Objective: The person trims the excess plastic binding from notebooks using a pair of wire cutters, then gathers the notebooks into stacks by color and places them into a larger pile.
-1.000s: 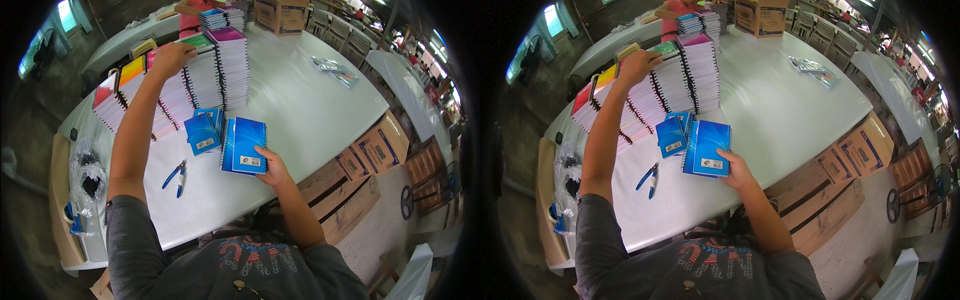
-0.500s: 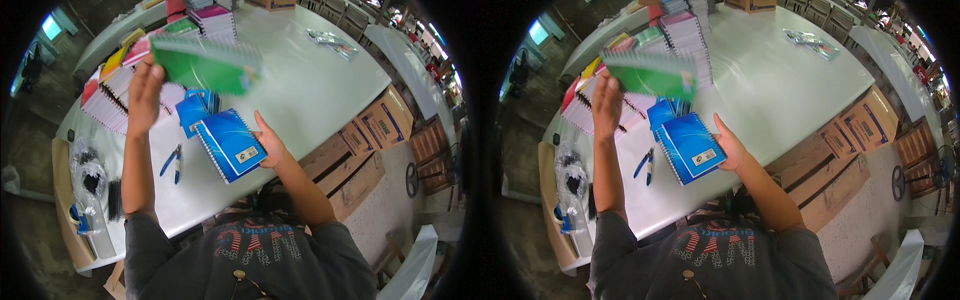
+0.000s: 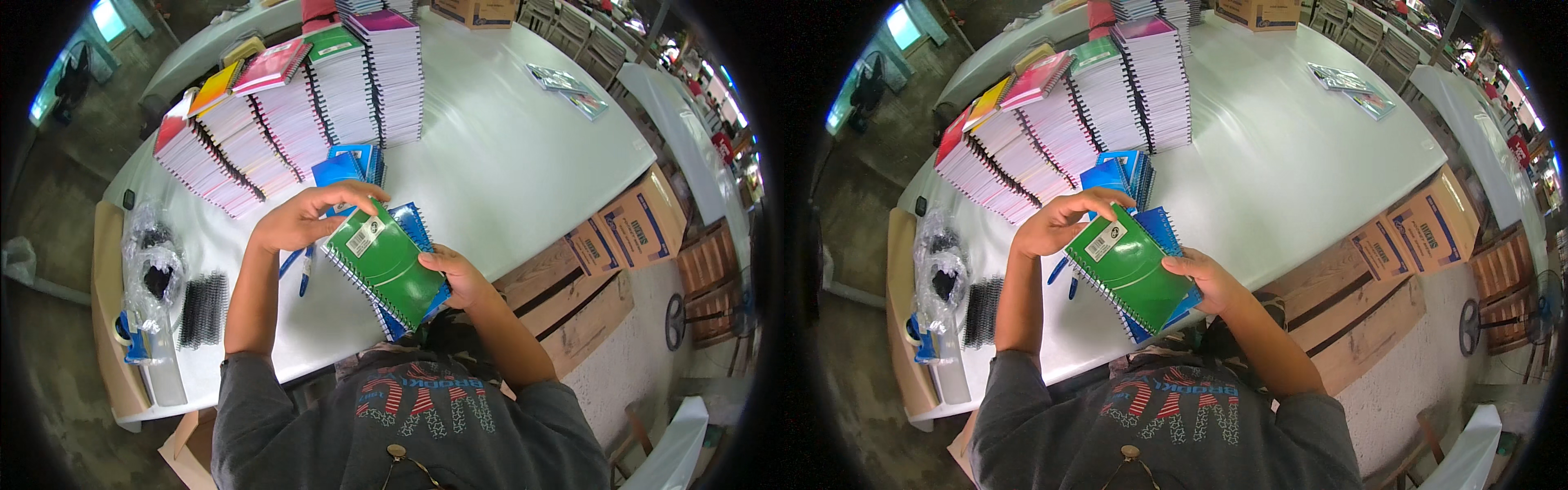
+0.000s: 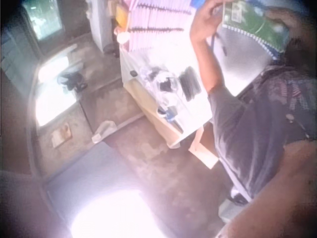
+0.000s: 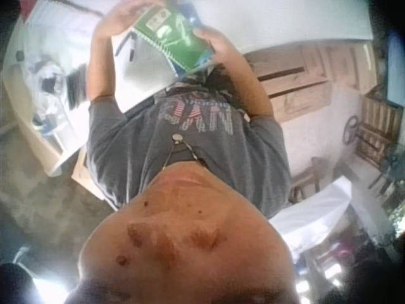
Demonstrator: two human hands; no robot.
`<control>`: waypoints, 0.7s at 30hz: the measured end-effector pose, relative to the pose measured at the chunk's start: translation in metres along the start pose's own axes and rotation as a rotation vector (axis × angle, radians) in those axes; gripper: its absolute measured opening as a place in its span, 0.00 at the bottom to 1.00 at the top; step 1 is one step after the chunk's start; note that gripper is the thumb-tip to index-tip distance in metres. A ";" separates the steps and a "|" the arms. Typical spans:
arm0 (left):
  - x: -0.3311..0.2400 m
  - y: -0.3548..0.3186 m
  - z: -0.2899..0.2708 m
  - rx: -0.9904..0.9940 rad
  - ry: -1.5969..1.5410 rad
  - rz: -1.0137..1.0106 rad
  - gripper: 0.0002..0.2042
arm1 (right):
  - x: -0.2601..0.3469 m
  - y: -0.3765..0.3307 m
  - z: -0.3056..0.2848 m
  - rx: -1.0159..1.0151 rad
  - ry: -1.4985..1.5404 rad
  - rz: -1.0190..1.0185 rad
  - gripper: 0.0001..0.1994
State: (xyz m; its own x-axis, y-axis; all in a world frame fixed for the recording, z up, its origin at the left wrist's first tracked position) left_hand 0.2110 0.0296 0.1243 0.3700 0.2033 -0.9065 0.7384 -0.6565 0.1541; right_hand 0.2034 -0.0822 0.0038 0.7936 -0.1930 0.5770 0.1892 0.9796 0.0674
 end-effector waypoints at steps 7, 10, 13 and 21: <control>0.013 0.014 0.001 0.042 -0.140 -0.028 0.05 | -0.007 -0.011 -0.014 -0.037 0.302 0.036 0.19; 0.024 0.017 -0.003 -0.043 -0.235 -0.011 0.05 | -0.005 -0.007 -0.007 0.086 0.366 -0.038 0.19; 0.029 0.016 -0.008 -0.115 -0.260 0.001 0.07 | -0.004 -0.004 0.000 0.119 0.442 -0.044 0.20; 0.038 0.019 -0.008 -0.162 -0.423 0.064 0.15 | -0.010 -0.005 -0.012 0.093 0.416 0.006 0.20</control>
State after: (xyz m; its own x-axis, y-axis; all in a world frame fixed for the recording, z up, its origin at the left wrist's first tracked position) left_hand 0.2437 0.0309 0.0956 0.1800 -0.1710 -0.9687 0.8128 -0.5289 0.2444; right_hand 0.2012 -0.0857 -0.0117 0.9638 -0.1750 0.2011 0.1465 0.9779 0.1489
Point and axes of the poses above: each hand's wrist, its own y-axis towards the middle knuckle, its own z-axis out of the palm, x = y × z, the point moved 10 cm from there along y, towards the middle knuckle, and after that the axes turned 14 degrees about x, right-handed, at the moved point
